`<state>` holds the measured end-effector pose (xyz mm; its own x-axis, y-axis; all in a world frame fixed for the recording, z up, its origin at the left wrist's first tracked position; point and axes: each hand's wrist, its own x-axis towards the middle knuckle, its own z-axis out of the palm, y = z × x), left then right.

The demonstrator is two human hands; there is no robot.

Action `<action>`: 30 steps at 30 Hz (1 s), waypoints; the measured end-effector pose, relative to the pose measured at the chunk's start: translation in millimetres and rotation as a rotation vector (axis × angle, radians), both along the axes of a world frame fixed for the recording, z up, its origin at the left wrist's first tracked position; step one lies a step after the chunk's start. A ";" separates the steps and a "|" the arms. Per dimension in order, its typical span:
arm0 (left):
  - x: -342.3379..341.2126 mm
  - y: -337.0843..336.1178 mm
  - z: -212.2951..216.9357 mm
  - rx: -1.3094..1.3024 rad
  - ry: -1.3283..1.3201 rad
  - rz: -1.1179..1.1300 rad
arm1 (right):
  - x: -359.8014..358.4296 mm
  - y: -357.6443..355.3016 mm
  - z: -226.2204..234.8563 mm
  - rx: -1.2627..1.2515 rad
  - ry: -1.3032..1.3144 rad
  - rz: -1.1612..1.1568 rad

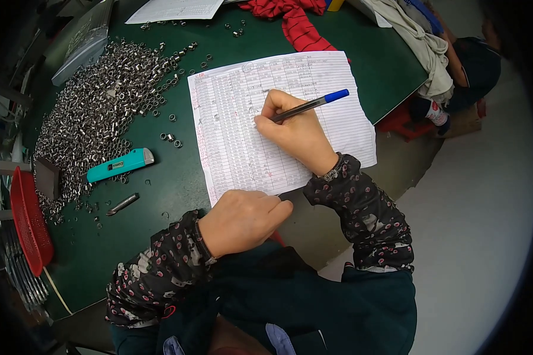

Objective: Inspecting and trimming small metal components at a workbench followed by recording data on a log sheet.

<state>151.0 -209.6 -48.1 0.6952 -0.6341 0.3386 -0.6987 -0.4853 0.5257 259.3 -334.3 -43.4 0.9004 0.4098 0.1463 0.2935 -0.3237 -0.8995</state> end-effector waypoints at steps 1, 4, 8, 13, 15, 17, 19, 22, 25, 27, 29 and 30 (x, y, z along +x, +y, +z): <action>-0.2 0.2 -0.7 -0.004 0.003 0.004 | -0.1 0.0 0.4 0.002 0.000 0.001; 0.3 0.0 -1.0 -0.011 -0.002 -0.002 | -0.2 -0.1 0.3 0.001 0.000 -0.014; -0.6 0.1 0.1 -0.007 0.004 0.002 | -0.6 0.6 0.2 0.027 0.006 -0.013; 0.0 0.0 -1.6 0.008 0.010 0.000 | -0.5 0.2 -0.3 0.015 0.010 -0.026; -0.2 -0.1 -1.1 0.006 0.012 0.000 | -0.1 -0.7 0.2 -0.011 -0.015 -0.012; -0.2 0.3 -0.3 0.004 0.013 0.000 | -0.3 -0.4 1.0 0.007 -0.001 -0.013; -0.2 0.1 -0.4 0.004 0.013 0.006 | -0.5 -0.3 0.1 0.023 0.014 -0.016; 0.4 0.2 -1.2 0.002 0.013 0.003 | -0.1 0.3 -1.1 0.038 -0.004 -0.027; 0.3 0.2 -0.6 0.003 0.009 0.002 | -0.1 -0.8 -0.2 0.017 0.005 -0.010; -0.1 0.4 -0.1 0.009 0.012 0.005 | -0.6 -1.1 1.2 0.005 -0.009 -0.016; -0.2 0.0 0.1 0.012 0.013 0.005 | -0.4 -4.2 0.6 0.065 0.062 -0.036; -0.3 0.2 0.1 0.016 0.014 0.005 | -0.1 -4.6 0.3 0.127 0.134 -0.050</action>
